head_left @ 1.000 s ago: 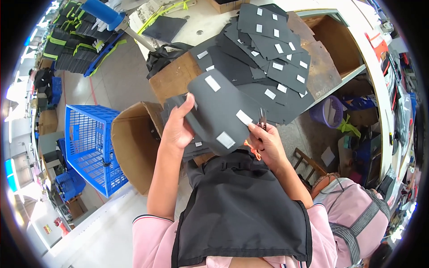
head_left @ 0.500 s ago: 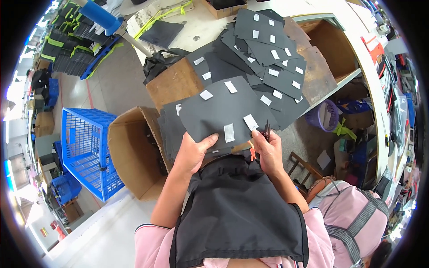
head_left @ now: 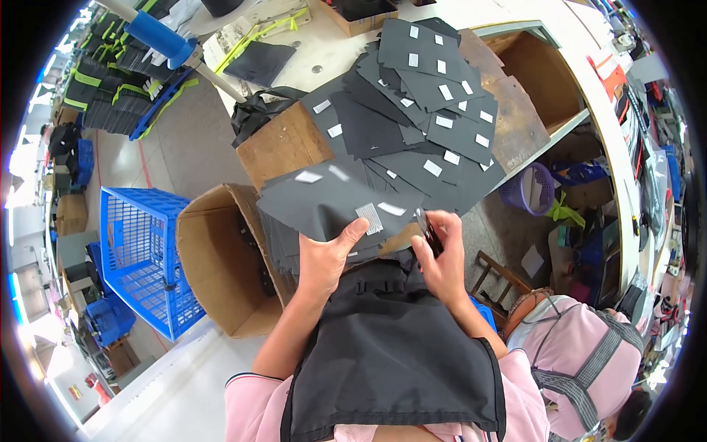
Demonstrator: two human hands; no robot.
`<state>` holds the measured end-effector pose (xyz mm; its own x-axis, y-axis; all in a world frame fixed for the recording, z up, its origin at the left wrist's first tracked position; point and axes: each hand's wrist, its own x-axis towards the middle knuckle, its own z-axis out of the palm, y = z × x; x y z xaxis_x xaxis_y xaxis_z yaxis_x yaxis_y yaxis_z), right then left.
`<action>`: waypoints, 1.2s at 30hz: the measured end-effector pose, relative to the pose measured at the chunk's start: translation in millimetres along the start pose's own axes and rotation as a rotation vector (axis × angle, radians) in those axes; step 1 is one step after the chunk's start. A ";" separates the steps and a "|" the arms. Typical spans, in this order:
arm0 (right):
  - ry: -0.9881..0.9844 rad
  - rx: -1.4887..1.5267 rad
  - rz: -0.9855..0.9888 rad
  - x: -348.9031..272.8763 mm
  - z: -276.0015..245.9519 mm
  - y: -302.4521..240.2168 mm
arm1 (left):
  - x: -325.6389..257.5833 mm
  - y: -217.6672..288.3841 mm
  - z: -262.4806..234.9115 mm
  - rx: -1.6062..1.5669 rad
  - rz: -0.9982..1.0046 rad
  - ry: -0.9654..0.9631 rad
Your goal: Peeling adhesive backing from small white strips on black fabric pieces.
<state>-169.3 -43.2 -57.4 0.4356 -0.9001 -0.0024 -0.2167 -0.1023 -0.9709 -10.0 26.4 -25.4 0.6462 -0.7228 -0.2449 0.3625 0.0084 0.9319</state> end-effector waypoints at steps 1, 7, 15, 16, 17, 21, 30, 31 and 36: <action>0.003 -0.103 -0.143 -2.8 -2.1 -9.7 | -1.2 -1.3 -0.2 0.000 -0.001 0.002; -0.066 -0.325 -0.458 -0.1 0.9 -25.0 | -6.2 -0.7 4.6 0.049 -0.035 0.001; -0.013 -0.383 -0.542 0.0 0.6 -22.2 | -6.8 4.2 12.0 -0.040 -0.026 0.049; 0.014 -0.359 -0.547 -2.3 -1.8 -21.8 | -6.9 5.2 12.1 -0.041 -0.024 0.049; 0.041 -0.335 -0.551 -3.2 -3.1 -21.6 | -7.2 6.4 12.1 -0.032 -0.039 0.029; -0.017 -0.379 -0.496 -0.2 0.7 -29.2 | -9.0 5.5 9.8 0.046 -0.055 0.009; -0.037 -0.262 -0.400 4.4 -4.9 -30.4 | -8.2 6.4 5.8 0.008 -0.081 -0.003; -0.021 -0.215 -0.363 8.8 -9.8 -29.1 | -7.9 6.0 2.7 0.008 -0.079 -0.002; -0.252 0.476 0.541 38.5 -15.4 11.1 | -4.6 -3.9 -15.9 0.022 -0.105 -0.079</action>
<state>-168.4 -85.5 -64.6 0.5747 -0.6433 -0.5058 -0.0811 0.5703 -0.8174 -3.7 40.7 -32.2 0.5503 -0.7709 -0.3208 0.4105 -0.0848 0.9079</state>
